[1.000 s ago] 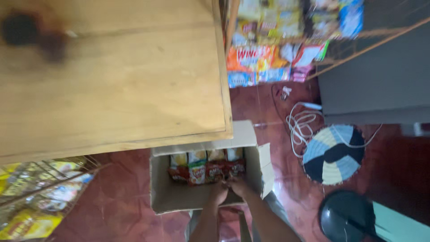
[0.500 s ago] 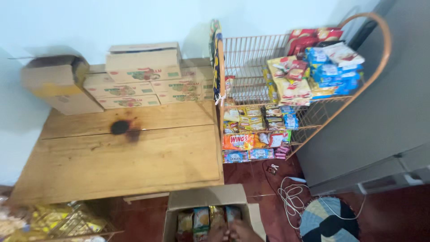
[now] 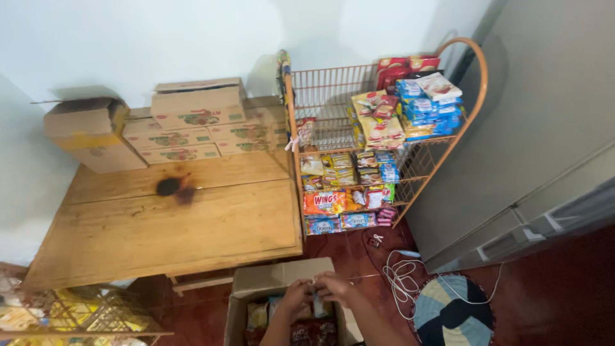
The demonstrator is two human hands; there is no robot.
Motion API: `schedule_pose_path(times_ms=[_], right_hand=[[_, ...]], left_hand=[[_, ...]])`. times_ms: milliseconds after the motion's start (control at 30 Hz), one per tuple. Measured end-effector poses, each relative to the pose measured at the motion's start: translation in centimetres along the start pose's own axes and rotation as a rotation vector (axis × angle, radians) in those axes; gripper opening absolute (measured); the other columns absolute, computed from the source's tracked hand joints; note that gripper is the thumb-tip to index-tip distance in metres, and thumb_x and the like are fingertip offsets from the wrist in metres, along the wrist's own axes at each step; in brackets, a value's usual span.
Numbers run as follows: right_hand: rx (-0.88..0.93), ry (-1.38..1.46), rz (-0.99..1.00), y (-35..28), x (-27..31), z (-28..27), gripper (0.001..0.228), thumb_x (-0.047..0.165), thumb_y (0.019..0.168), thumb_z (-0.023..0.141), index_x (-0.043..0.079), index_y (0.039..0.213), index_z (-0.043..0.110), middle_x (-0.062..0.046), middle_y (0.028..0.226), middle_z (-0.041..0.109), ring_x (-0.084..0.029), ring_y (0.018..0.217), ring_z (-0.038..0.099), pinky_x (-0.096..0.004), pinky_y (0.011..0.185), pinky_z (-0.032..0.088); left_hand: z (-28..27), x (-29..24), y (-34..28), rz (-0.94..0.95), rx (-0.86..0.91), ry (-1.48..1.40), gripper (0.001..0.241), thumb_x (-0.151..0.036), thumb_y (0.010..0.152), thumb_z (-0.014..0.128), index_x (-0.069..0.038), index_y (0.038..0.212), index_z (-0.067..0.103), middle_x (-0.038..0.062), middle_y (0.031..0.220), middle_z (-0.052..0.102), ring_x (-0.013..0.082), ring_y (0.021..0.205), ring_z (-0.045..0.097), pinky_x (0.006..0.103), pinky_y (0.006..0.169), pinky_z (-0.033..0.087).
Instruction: The person picks up various snacks and coffee creamer cartons from a cardboard box and places them onto a metal wire shelf, arranging them by category.
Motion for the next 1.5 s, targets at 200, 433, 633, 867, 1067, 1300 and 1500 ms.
schedule_pose_path(times_ms=[200, 433, 633, 867, 1067, 1300, 1500], right_hand=[[0.051, 0.025, -0.144, 0.2, 3.1, -3.3, 0.024, 0.03, 0.097, 0.061, 0.016, 0.117, 0.066, -0.005, 0.12, 0.07, -0.021, 0.107, 0.067, -0.039, 0.092, 0.053], [0.08, 0.143, -0.144, 0.1, 4.2, -6.8, 0.025, 0.029, 0.095, 0.061, 0.018, 0.118, 0.066, -0.003, 0.116, 0.071, -0.021, 0.102, 0.066, -0.042, 0.09, 0.052], [0.083, 0.229, -0.123, 0.3, 3.5, -7.9, 0.028, 0.031, 0.097, 0.062, 0.016, 0.12, 0.065, -0.005, 0.113, 0.071, -0.022, 0.101, 0.069, -0.042, 0.09, 0.054], [0.141, 0.172, -0.103, 0.0, 2.5, -9.6, 0.028, 0.031, 0.098, 0.061, 0.015, 0.121, 0.064, -0.004, 0.112, 0.073, -0.02, 0.098, 0.07, -0.041, 0.088, 0.054], [0.171, 0.25, -0.115, -0.4, 3.2, -12.3, 0.03, 0.028, 0.098, 0.059, 0.014, 0.124, 0.065, -0.004, 0.113, 0.075, -0.021, 0.099, 0.072, -0.041, 0.089, 0.056], [0.114, 0.383, -0.164, -1.0, 3.6, -13.6, 0.029, 0.025, 0.099, 0.061, 0.01, 0.123, 0.067, -0.008, 0.112, 0.074, -0.023, 0.098, 0.07, -0.041, 0.09, 0.057], [0.108, 0.396, -0.187, -1.1, 5.3, -11.6, 0.03, 0.027, 0.099, 0.059, 0.011, 0.122, 0.068, -0.008, 0.112, 0.073, -0.022, 0.096, 0.069, -0.042, 0.085, 0.056]], left_hand=[[2.2, -2.7, 1.8, 0.148, -0.028, 0.009, 0.04, -0.027, 0.095, 0.06, -0.018, 0.134, 0.061, 0.004, 0.122, 0.071, 0.0224, 0.111, 0.067, 0.0415, 0.091, 0.048], [5.0, -3.6, 2.8, 0.202, 0.014, -0.069, 0.042, -0.03, 0.093, 0.06, -0.017, 0.133, 0.063, 0.003, 0.123, 0.073, 0.0221, 0.11, 0.068, 0.0417, 0.09, 0.048], [5.7, -3.0, 2.8, 0.204, -0.037, -0.084, 0.041, -0.03, 0.094, 0.062, -0.018, 0.134, 0.061, 0.002, 0.127, 0.071, 0.0208, 0.11, 0.067, 0.0418, 0.094, 0.048], [5.8, -2.0, 3.4, 0.165, -0.122, -0.268, 0.038, -0.034, 0.097, 0.055, -0.019, 0.132, 0.061, -0.001, 0.128, 0.072, 0.0197, 0.108, 0.067, 0.0426, 0.093, 0.046], [8.4, -1.5, 3.2, 0.215, -0.154, -0.446, 0.037, -0.03, 0.1, 0.054, -0.016, 0.133, 0.062, 0.003, 0.125, 0.071, 0.0205, 0.099, 0.065, 0.0401, 0.083, 0.047], [10.4, -2.1, 2.5, 0.273, -0.138, -0.449, 0.037, -0.027, 0.105, 0.052, -0.012, 0.138, 0.059, 0.006, 0.13, 0.067, 0.0212, 0.106, 0.064, 0.0404, 0.089, 0.051], [9.0, -3.9, 2.8, 0.347, -0.094, -0.472, 0.035, -0.027, 0.102, 0.052, -0.013, 0.133, 0.061, 0.003, 0.128, 0.07, 0.0197, 0.108, 0.066, 0.0378, 0.083, 0.048]])
Point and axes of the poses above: each hand's wrist, its own y-axis towards the middle knuckle, its own z-axis out of the palm, x = y × z, the point moved 7 cm from there along y, towards the middle knuckle
